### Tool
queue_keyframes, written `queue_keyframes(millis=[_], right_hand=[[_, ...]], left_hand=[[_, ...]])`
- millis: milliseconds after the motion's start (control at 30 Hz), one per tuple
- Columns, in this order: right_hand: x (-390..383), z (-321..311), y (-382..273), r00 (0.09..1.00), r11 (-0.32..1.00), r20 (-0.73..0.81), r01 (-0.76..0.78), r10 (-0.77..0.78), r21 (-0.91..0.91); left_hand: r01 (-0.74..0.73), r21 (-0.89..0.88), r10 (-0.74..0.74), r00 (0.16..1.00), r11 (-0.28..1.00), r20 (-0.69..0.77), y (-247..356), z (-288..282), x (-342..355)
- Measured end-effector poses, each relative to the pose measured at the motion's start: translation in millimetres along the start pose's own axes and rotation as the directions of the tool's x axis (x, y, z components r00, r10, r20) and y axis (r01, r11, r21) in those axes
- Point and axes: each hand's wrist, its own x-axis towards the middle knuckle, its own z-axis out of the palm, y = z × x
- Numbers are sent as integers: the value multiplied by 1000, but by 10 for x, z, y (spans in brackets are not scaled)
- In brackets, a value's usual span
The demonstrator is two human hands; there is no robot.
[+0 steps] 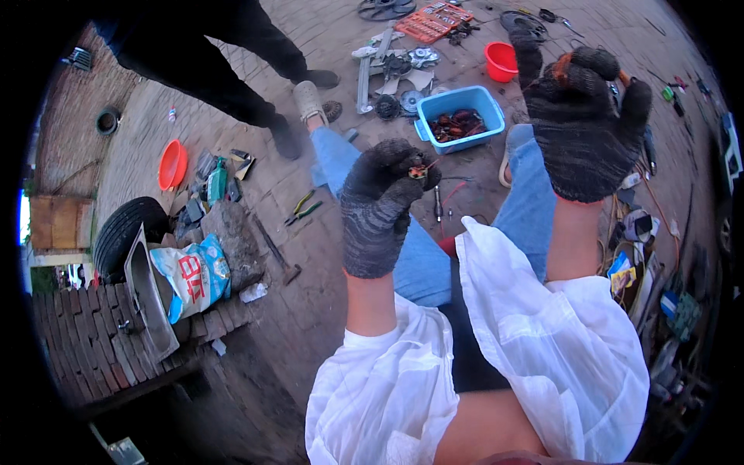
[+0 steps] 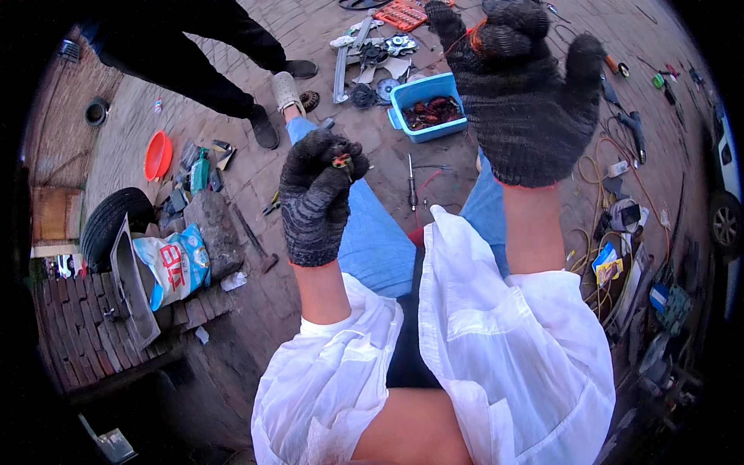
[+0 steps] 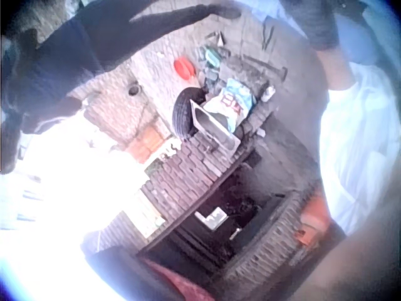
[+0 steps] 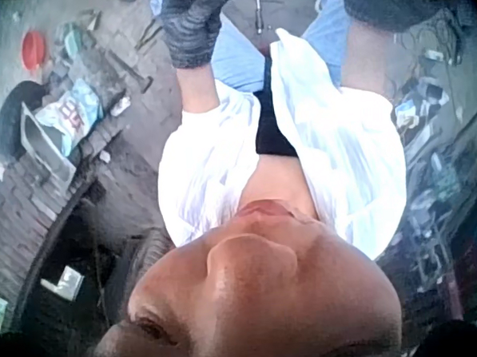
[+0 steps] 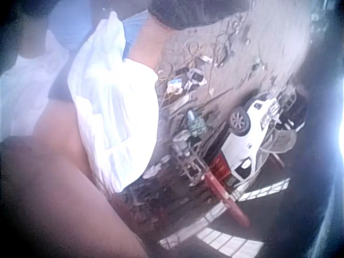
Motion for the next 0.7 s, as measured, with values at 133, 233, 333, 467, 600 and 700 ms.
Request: queue_keyframes(millis=[133, 233, 333, 467, 600, 700], right_hand=[[-71, -23, -19, 833, 952, 539, 51, 126, -302], [-144, -2, 227, 422, 967, 894, 127, 150, -222], [-427, 175, -74, 79, 531, 529, -10, 845, -847], [-803, -280, -214, 500, 665, 556, -55, 664, -745], [-1190, -687, -609, 996, 997, -56, -74, 73, -19], [-390, -156, -87, 989, 989, -28, 149, -148, 12]], left_hand=[[-158, 278, 191, 977, 947, -95, -31, -2, 26], [-229, 288, 286, 942, 930, -174, -18, -39, 46], [-235, 39, 238, 947, 971, -216, 33, -60, 113], [-134, -413, 52, 978, 901, -204, 107, -257, 0], [-66, -465, 47, 998, 883, -52, 9, -126, 101], [-97, -207, 89, 995, 974, -52, -70, 12, 50]])
